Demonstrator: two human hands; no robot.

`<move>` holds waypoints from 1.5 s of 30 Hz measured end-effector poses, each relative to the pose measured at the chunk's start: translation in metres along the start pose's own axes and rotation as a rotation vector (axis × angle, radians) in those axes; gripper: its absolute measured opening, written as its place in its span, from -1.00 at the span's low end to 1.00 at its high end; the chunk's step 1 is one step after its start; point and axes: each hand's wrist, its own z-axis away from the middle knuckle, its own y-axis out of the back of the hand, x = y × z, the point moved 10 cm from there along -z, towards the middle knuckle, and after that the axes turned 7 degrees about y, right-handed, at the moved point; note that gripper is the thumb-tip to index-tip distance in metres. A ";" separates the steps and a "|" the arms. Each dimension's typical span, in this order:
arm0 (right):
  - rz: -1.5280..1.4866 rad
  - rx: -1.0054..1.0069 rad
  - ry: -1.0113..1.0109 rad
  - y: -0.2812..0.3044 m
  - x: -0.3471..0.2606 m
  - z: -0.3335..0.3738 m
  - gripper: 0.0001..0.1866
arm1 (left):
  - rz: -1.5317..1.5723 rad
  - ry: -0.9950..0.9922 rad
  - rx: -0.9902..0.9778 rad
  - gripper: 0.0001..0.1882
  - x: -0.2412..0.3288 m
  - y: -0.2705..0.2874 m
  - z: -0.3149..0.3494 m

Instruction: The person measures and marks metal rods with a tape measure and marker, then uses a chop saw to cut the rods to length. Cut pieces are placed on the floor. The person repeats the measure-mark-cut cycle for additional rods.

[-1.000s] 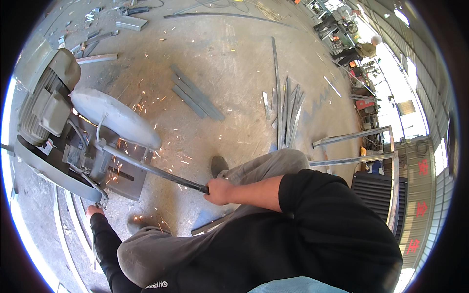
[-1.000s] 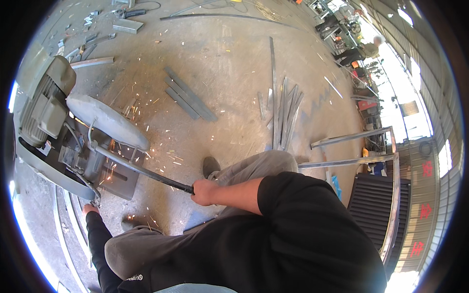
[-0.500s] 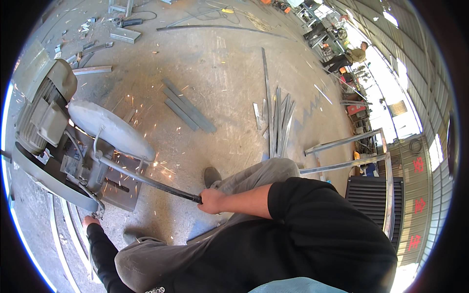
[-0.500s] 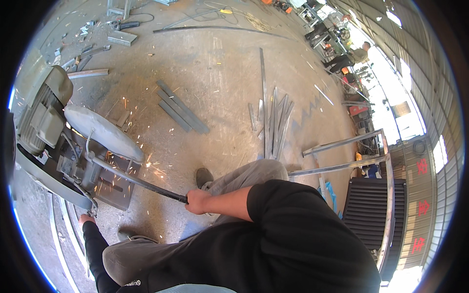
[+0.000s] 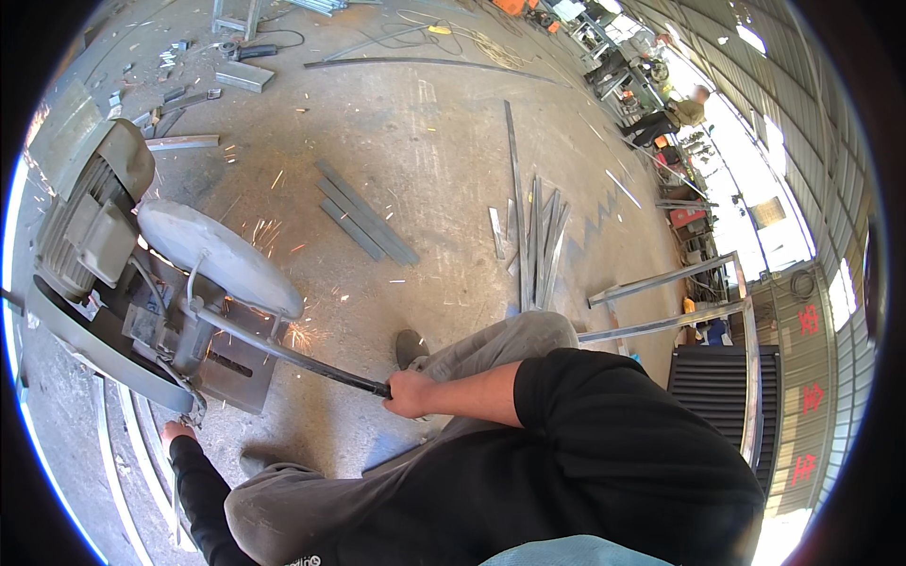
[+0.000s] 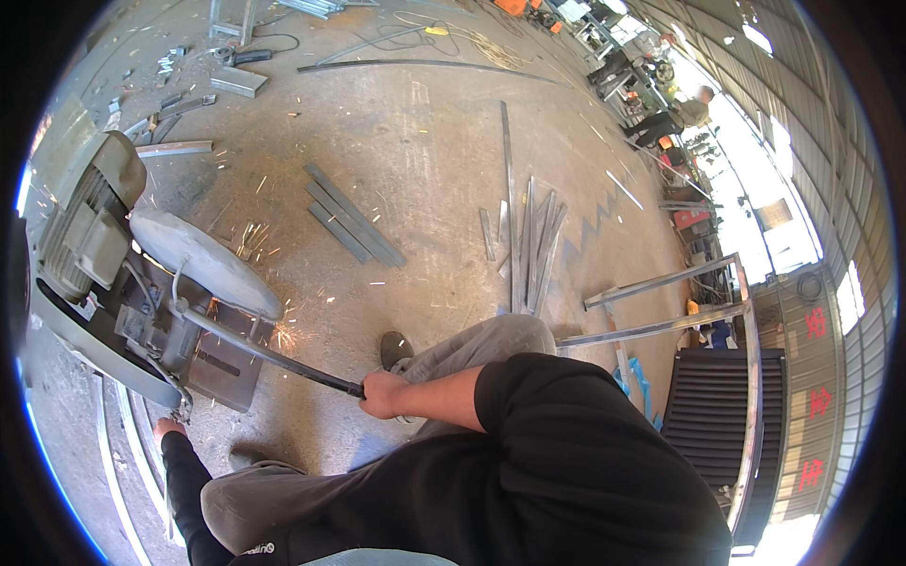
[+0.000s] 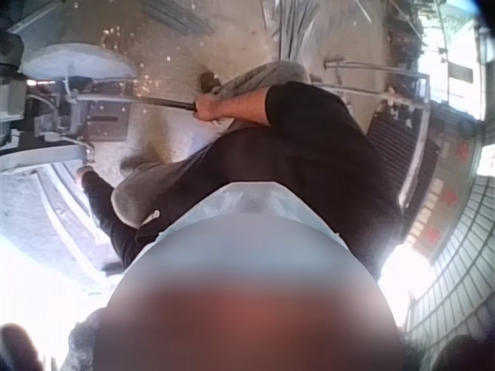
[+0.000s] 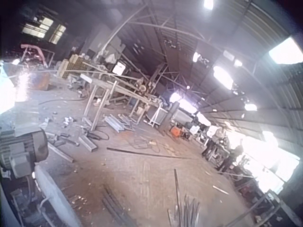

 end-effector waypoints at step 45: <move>0.014 -0.024 -0.039 -0.006 0.010 -0.006 -0.59 | 0.036 0.072 -0.081 -0.74 -0.006 -0.002 0.004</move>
